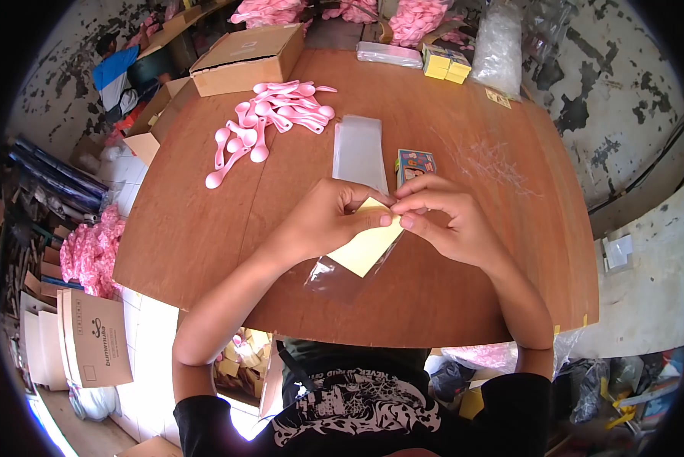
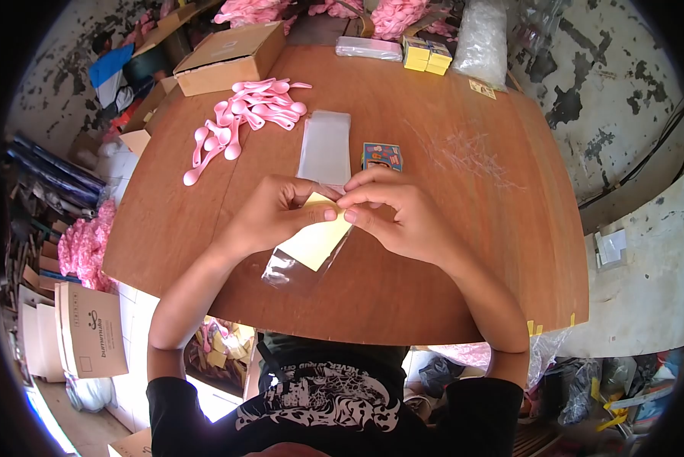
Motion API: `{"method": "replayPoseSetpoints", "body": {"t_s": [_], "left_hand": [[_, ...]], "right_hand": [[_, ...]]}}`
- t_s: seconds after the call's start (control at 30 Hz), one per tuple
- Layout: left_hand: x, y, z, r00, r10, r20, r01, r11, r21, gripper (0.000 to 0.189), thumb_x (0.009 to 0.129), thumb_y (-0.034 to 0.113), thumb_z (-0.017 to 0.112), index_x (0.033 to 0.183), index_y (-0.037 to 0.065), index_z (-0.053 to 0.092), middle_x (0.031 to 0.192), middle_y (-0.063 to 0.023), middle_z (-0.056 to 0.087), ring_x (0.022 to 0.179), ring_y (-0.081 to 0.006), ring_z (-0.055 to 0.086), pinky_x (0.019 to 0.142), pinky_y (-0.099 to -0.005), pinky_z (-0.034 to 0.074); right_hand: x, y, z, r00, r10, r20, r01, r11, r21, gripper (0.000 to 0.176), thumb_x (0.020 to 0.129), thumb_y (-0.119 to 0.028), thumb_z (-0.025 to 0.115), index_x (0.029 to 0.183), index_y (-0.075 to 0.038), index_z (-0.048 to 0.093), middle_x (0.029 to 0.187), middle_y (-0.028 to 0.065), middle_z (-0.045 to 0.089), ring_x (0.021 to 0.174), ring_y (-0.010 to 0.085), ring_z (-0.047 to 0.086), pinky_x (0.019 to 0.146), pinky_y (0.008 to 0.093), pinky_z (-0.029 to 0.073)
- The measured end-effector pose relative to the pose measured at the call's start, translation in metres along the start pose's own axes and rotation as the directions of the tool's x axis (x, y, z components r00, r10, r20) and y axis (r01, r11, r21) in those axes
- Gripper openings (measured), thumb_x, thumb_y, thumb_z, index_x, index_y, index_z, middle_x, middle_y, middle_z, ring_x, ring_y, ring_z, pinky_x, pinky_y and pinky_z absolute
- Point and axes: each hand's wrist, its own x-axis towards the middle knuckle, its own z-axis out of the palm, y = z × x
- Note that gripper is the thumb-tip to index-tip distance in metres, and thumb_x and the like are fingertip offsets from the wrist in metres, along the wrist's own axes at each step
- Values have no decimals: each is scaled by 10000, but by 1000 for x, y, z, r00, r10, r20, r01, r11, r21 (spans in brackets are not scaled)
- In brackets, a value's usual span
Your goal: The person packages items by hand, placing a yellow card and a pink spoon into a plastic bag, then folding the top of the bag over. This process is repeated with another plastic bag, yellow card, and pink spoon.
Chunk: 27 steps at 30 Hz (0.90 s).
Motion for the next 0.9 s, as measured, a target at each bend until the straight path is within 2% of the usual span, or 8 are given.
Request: {"method": "replayPoseSetpoints", "body": {"t_s": [0.33,0.43,0.5,0.57,0.63,0.7,0.77,0.9], "left_hand": [[2,-9,15,962,260,-88,-244,957,159,250,940,191,636,1099,9,701,885,-105,704,832,-117,639,721,-276,508],[-4,-7,20,958,264,-115,-244,956,162,242,921,218,656,1072,40,718,881,-104,675,787,-182,669,699,-298,516],[-8,-12,16,958,275,-85,-256,949,185,290,897,230,687,1116,40,700,912,-119,653,822,-199,667,709,-307,517],[-16,-10,15,923,371,-104,-336,907,254,408,856,237,734,1193,23,647,963,-137,654,872,-215,675,730,-311,530],[-23,-14,9,964,258,-64,-248,960,132,513,820,213,764,1247,-1,578,1075,-158,648,965,-252,666,819,-346,527],[-29,-13,0,995,50,92,-67,978,195,509,812,167,758,1239,-16,551,1188,-167,620,1075,-283,629,922,-380,487],[-28,-27,-3,993,49,110,-77,963,260,508,808,144,748,1245,-6,538,1236,-183,597,1136,-297,587,993,-393,432],[-26,-29,-6,975,100,200,-145,964,223,519,810,175,762,1251,15,538,1232,-156,597,1165,-254,549,1009,-366,408]], "right_hand": [[-9,-4,4,933,260,248,-334,884,329,212,904,-58,653,1093,37,640,1210,116,581,989,176,636,879,303,524],[-11,-4,13,886,280,369,-398,867,299,202,921,-64,630,1096,37,631,1136,116,625,949,160,644,842,289,527],[-13,0,18,873,271,405,-312,950,35,213,934,-96,610,1119,4,647,988,93,693,800,166,665,689,303,540],[-11,5,22,921,171,350,-199,979,46,211,951,-110,590,1122,0,646,844,51,688,727,140,663,622,276,510],[0,-6,22,887,328,325,-416,872,256,198,956,-116,589,1097,9,647,811,45,665,687,113,657,591,248,508],[18,-3,19,924,350,153,-380,880,286,184,958,-115,580,1070,15,648,774,48,647,634,75,636,523,205,487],[50,5,21,931,364,19,-358,904,235,190,959,-115,572,1075,18,642,745,31,636,576,69,594,517,224,473],[124,60,37,987,150,-64,-163,911,-379,119,861,-139,660,929,-56,712,706,83,683,568,150,635,563,305,503]]}}
